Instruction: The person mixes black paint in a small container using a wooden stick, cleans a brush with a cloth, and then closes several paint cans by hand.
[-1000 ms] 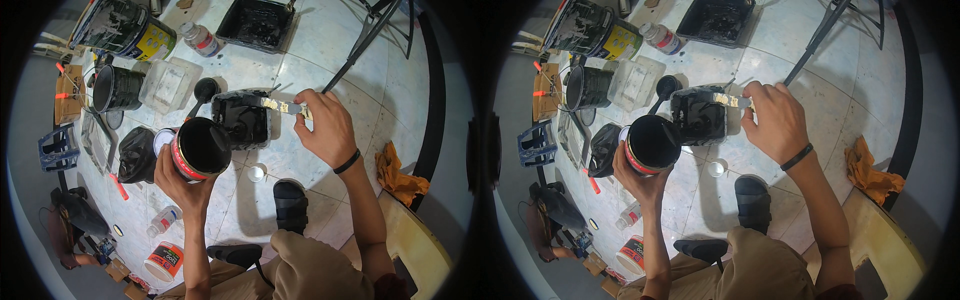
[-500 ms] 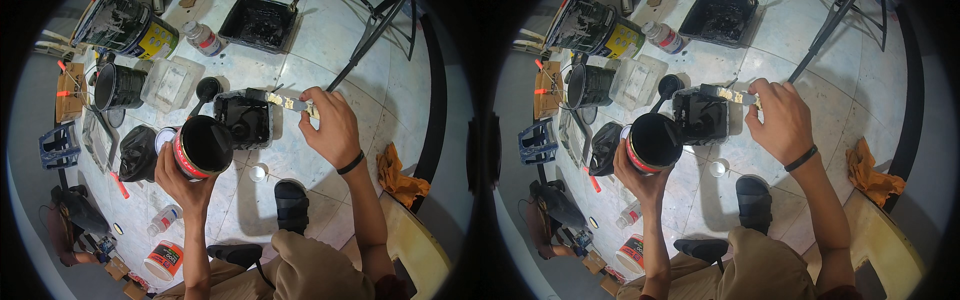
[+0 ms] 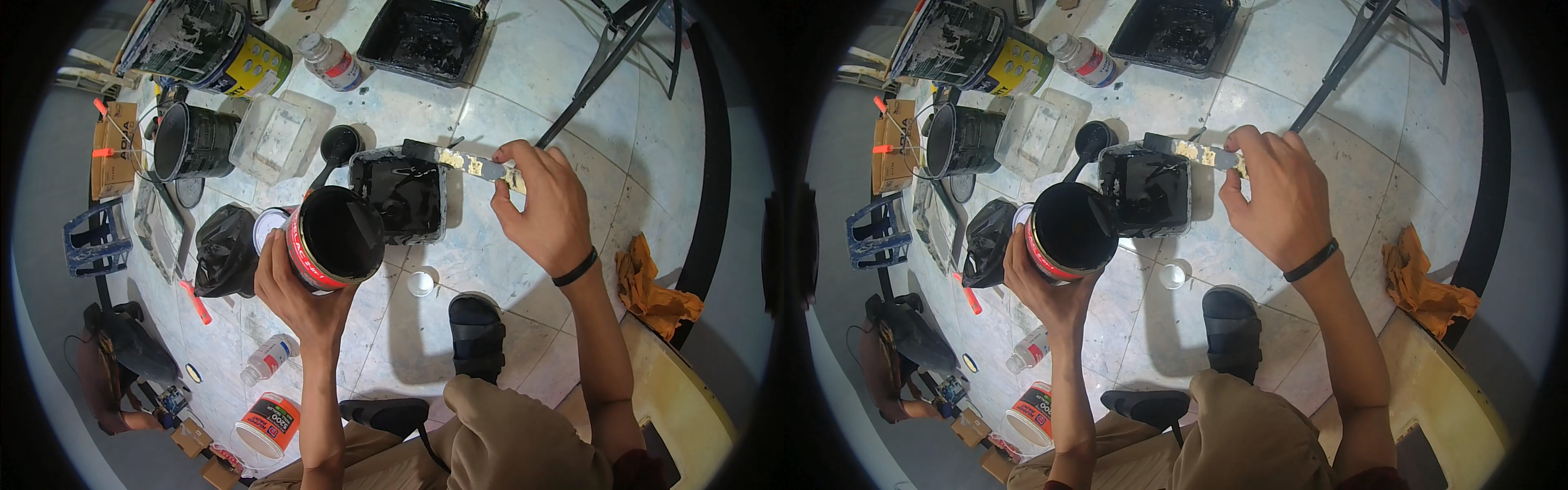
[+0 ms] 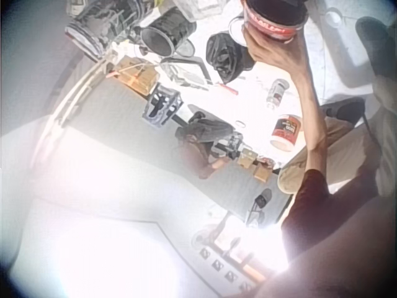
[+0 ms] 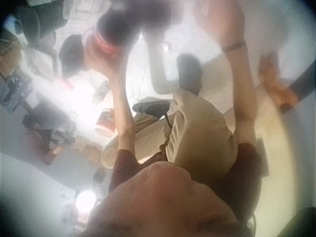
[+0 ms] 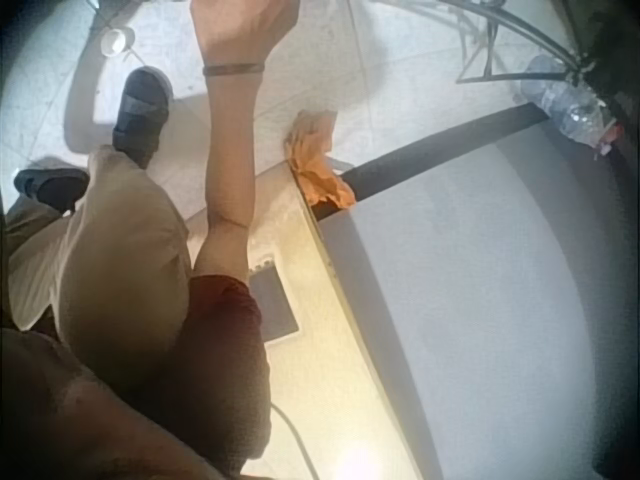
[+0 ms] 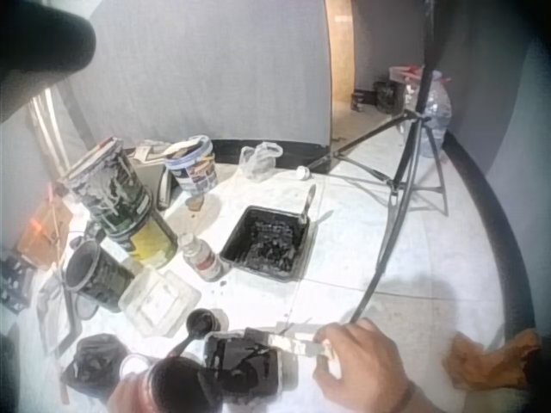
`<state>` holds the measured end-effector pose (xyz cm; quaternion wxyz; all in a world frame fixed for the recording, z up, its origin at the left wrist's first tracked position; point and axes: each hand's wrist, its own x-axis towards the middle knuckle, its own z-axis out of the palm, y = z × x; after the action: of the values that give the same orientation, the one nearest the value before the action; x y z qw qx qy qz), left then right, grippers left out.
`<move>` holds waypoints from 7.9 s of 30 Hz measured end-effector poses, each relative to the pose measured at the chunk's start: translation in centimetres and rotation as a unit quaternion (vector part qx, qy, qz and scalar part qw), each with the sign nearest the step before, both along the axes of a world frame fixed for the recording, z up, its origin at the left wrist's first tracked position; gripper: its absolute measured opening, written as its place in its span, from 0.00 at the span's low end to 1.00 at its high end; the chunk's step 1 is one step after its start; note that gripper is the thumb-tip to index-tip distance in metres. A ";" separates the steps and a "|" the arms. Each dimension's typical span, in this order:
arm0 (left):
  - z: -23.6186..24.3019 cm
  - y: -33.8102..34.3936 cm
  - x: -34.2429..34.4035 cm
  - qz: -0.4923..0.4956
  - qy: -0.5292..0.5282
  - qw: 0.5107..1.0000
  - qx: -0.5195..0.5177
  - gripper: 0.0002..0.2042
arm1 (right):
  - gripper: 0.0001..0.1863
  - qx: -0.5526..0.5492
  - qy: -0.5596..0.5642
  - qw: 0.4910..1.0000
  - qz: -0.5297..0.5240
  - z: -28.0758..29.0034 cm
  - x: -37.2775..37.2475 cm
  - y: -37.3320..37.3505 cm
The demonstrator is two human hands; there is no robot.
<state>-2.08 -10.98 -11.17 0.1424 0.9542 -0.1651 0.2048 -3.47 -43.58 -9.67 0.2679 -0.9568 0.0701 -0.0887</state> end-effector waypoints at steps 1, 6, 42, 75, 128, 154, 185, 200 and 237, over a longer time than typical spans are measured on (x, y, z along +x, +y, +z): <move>0.0 0.0 0.0 0.000 0.000 1.000 0.002 0.58 | 0.13 0.001 -0.004 1.000 -0.001 0.0 0.0 0.0; 0.3 -0.1 0.1 0.001 -0.002 1.000 0.002 0.58 | 0.13 0.006 0.006 1.000 -0.005 0.4 0.1 0.1; -0.7 -1.6 -0.7 0.038 0.039 0.996 -0.074 0.56 | 0.08 0.189 0.146 0.971 0.028 6.3 -4.2 3.7; -2.0 -0.7 -2.0 0.058 0.180 0.902 -0.387 0.61 | 0.10 0.141 0.075 0.987 -0.028 0.7 -3.2 5.3; 0.5 3.9 -3.4 0.091 0.280 0.727 -0.620 0.42 | 0.24 -0.001 -0.023 0.998 -0.053 -6.1 27.9 -8.0; 2.5 3.3 -3.7 0.129 0.354 0.699 -0.608 0.35 | 0.25 -0.003 0.067 0.997 0.026 -0.2 31.4 -8.4; 2.1 3.6 -3.6 0.111 0.358 0.730 -0.571 0.47 | 0.25 -0.057 -0.035 0.997 -0.039 -5.6 28.7 -6.9; 0.8 1.9 -0.8 -0.001 0.187 0.830 -0.526 0.62 | 0.31 0.666 -0.048 0.735 -0.114 3.3 1.0 1.1; 2.3 -1.4 0.6 0.000 0.174 0.823 -0.541 0.61 | 0.27 0.727 -0.008 0.686 -0.029 3.9 -1.8 4.9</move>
<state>-1.51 -12.37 -8.84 0.6622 0.7437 -0.0001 0.0922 -5.32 -38.67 -5.74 0.8773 -0.4588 0.1385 -0.0256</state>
